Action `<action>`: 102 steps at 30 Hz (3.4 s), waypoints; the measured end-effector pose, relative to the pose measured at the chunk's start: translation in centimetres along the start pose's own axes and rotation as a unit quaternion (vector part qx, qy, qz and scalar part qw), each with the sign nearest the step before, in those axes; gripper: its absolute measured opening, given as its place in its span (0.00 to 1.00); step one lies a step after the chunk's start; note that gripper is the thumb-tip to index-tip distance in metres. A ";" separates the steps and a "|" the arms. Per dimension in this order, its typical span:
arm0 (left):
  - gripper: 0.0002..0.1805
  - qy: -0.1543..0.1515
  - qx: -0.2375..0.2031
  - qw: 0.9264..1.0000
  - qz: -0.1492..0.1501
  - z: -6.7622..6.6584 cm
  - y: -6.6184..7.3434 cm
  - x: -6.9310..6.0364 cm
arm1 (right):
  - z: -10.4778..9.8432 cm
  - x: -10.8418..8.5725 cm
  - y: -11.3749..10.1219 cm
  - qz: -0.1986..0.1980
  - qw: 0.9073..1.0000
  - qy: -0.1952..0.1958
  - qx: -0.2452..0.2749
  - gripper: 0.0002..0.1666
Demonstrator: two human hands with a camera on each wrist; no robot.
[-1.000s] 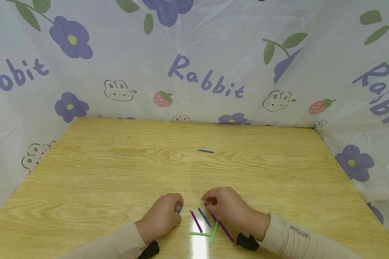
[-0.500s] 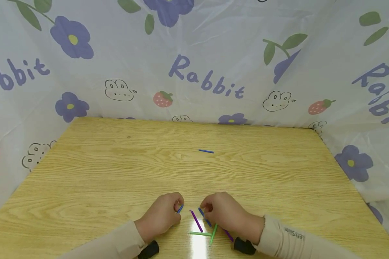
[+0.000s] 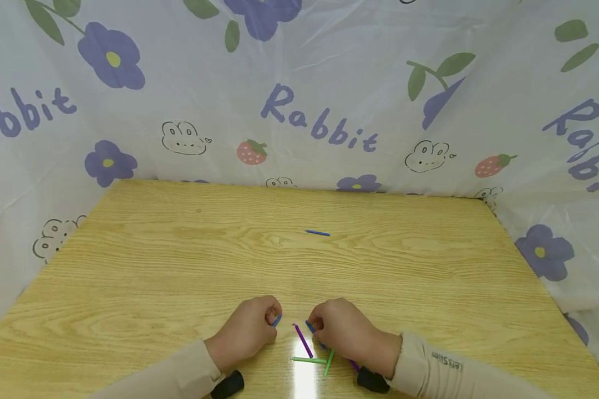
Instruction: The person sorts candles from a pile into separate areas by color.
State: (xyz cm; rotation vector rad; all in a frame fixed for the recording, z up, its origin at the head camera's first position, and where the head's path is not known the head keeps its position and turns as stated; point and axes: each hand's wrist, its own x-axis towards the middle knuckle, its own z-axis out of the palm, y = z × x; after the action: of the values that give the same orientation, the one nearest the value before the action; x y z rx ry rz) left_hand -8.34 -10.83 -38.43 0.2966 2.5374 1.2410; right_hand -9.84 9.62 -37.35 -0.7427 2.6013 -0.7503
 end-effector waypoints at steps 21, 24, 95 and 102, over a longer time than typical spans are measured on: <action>0.15 0.039 -0.023 0.999 -0.023 -0.9 0.2 0.4 | 0.3 0.1 -0.2 -0.020 0.999 0.015 -0.033 0.07; 0.14 0.046 -0.025 0.998 -0.027 -1.1 0.2 0.5 | 0.3 0.1 -0.3 -0.021 0.999 0.018 -0.036 0.07; 0.17 0.127 -0.168 0.976 -0.063 -3.0 0.6 11.6 | 0.1 -0.2 0.2 -0.022 1.000 0.005 0.003 0.06; 0.18 0.120 -0.160 0.978 -0.056 -3.3 0.4 12.6 | 0.0 -0.2 0.2 -0.021 1.000 0.007 -0.001 0.06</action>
State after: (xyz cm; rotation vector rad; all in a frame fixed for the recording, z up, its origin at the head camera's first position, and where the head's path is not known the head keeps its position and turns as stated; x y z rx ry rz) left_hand -21.25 -9.09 -38.37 -0.0739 2.4456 1.6978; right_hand -9.73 9.85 -37.44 -0.7988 2.6062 -0.7672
